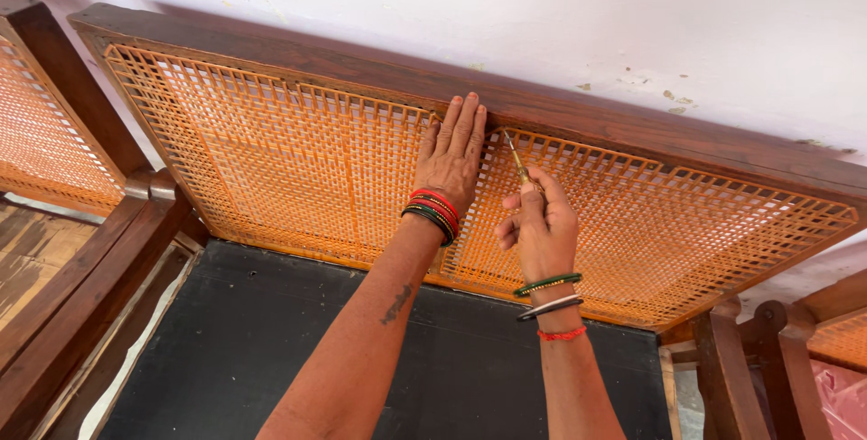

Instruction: The person uses a small metal tool to pry and adjust the woven cane panels on the backrest of a wooden chair. They work along the bottom and side edges of the cane, then move to the top edge, applying pressure to reseat the material within the wooden frame.

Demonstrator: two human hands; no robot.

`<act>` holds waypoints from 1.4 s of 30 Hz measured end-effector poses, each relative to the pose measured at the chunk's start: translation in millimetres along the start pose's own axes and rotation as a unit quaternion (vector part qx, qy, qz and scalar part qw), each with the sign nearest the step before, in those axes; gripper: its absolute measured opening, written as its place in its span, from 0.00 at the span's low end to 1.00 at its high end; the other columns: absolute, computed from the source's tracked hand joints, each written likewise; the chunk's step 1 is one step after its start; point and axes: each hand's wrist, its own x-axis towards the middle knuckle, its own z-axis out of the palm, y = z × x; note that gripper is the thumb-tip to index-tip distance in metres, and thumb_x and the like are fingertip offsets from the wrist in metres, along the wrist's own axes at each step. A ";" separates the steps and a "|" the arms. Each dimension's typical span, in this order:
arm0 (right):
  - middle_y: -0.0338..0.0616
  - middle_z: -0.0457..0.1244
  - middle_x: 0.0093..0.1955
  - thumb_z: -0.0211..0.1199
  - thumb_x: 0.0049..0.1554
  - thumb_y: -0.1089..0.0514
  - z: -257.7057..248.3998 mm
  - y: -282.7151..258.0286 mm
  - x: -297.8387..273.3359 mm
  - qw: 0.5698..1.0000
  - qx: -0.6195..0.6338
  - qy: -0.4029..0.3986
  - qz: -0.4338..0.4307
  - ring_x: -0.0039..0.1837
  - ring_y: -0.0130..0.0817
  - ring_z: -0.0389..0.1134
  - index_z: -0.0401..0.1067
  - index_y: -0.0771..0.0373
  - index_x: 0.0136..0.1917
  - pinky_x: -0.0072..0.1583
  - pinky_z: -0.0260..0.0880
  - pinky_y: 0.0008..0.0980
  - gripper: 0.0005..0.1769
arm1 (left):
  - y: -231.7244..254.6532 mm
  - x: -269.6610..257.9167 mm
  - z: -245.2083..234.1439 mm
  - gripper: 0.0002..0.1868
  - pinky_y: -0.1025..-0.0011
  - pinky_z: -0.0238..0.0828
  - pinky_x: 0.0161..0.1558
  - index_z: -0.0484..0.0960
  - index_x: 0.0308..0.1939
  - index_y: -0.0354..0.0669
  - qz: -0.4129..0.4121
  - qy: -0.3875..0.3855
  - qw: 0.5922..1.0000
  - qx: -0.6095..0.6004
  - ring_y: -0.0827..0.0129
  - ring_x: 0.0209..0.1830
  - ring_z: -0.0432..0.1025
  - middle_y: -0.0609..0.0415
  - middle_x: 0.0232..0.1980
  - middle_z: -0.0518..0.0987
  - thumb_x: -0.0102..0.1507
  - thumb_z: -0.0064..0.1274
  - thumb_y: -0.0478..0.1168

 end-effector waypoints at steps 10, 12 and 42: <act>0.45 0.65 0.42 0.53 0.67 0.58 14.8 17.1 16.1 0.963 -0.206 0.107 -0.140 0.34 0.30 0.69 0.65 0.63 0.67 0.34 0.68 0.30 0.16 | -1.7 0.4 0.9 0.45 0.55 0.41 0.79 0.41 0.82 0.45 0.005 0.010 1.000 -0.021 0.62 0.85 0.33 0.56 0.85 0.36 0.62 0.40 0.27; 0.43 0.66 0.47 0.56 0.72 0.58 18.3 19.6 14.2 0.771 -0.466 0.171 -0.399 0.44 0.37 0.71 0.68 0.60 0.62 0.49 0.73 0.36 0.07 | -3.6 0.2 -4.1 0.45 0.56 0.40 0.79 0.40 0.82 0.46 0.006 -0.003 1.000 -0.026 0.63 0.85 0.32 0.57 0.85 0.36 0.62 0.39 0.26; 0.49 0.66 0.41 0.65 0.62 0.50 36.3 18.4 17.3 0.731 -0.552 0.267 -0.300 0.40 0.43 0.68 0.78 0.59 0.54 0.40 0.68 0.40 0.12 | -46.4 12.1 -29.7 0.43 0.38 0.20 0.73 0.47 0.80 0.61 0.113 -0.047 0.992 0.017 0.52 0.83 0.33 0.51 0.83 0.42 0.62 0.43 0.33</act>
